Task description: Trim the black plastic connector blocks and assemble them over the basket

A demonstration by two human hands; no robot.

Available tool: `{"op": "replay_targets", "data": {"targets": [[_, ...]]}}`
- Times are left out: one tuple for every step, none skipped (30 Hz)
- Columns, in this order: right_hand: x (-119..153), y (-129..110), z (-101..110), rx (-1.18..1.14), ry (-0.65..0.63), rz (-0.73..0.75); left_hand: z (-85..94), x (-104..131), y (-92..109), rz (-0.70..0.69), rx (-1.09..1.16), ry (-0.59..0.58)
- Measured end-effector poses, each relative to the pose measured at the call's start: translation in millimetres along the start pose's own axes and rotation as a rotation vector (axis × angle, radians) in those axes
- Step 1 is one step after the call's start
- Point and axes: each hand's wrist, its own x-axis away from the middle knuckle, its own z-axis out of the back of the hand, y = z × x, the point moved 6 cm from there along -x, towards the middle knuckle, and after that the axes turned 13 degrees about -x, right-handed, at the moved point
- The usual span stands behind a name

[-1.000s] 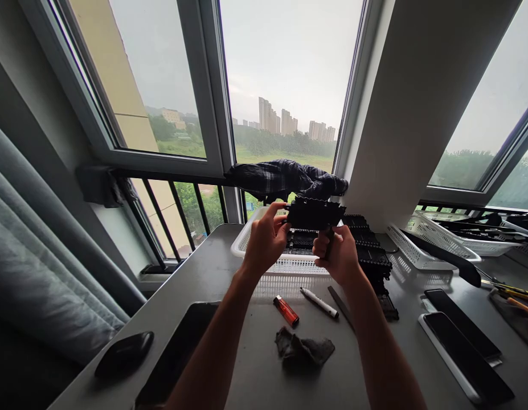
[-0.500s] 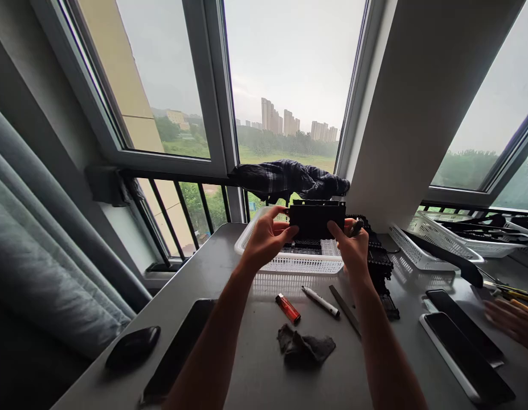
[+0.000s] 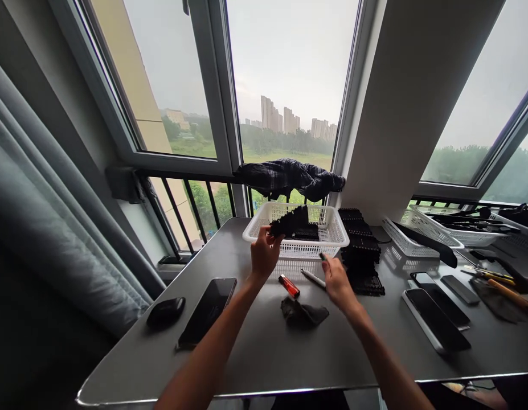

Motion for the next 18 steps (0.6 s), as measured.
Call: {"op": "replay_targets", "data": {"targets": [[15,11,-5,0.086,-0.035,-0.049,-2.0,7,-9,-0.003,-0.020,0.012],[28,21,-10,0.161,-0.058,-0.097,-4.3,14,-16,-0.008,-0.031,0.018],[40,28,-15,0.214,-0.087,-0.117,-6.1,21,-24,-0.007,-0.029,0.028],[49,32,-21,0.252,-0.113,-0.116,-7.6,27,-30,-0.001,-0.019,0.037],[57,35,-25,0.285,-0.129,-0.109,-9.3,32,-34,-0.002,-0.012,0.036],[63,37,-28,0.315,-0.139,-0.102,-11.1,36,-37,-0.013,-0.009,0.023],[67,38,-29,0.341,-0.142,-0.099,-12.9,40,-39,-0.031,-0.007,0.002],[69,38,-29,0.358,-0.140,-0.101,-14.5,43,-39,-0.051,-0.001,-0.027],[70,38,-28,0.360,-0.133,-0.105,-15.9,46,-38,-0.071,0.010,-0.058],[70,37,-25,0.337,-0.120,-0.106,-17.1,48,-38,-0.089,0.030,-0.089],[68,36,-20,0.285,-0.100,-0.101,-17.9,49,-36,-0.104,0.057,-0.118],[64,34,-14,0.203,-0.069,-0.095,-18.7,51,-34,-0.120,0.088,-0.146],[61,33,-7,0.094,-0.032,-0.099,-19.5,52,-32,-0.138,0.120,-0.173],[56,32,0,-0.037,0.007,-0.119,-20.6,54,-29,-0.162,0.153,-0.205],[52,32,5,-0.183,0.037,-0.165,-21.8,56,-25,-0.186,0.188,-0.237],[48,32,8,-0.334,0.046,-0.238,-23.1,59,-20,-0.206,0.223,-0.271],[45,33,8,-0.475,0.041,-0.328,-24.4,62,-16,-0.219,0.257,-0.304],[43,33,5,-0.598,0.024,-0.420,-25.6,65,-12,-0.225,0.288,-0.332]]}}
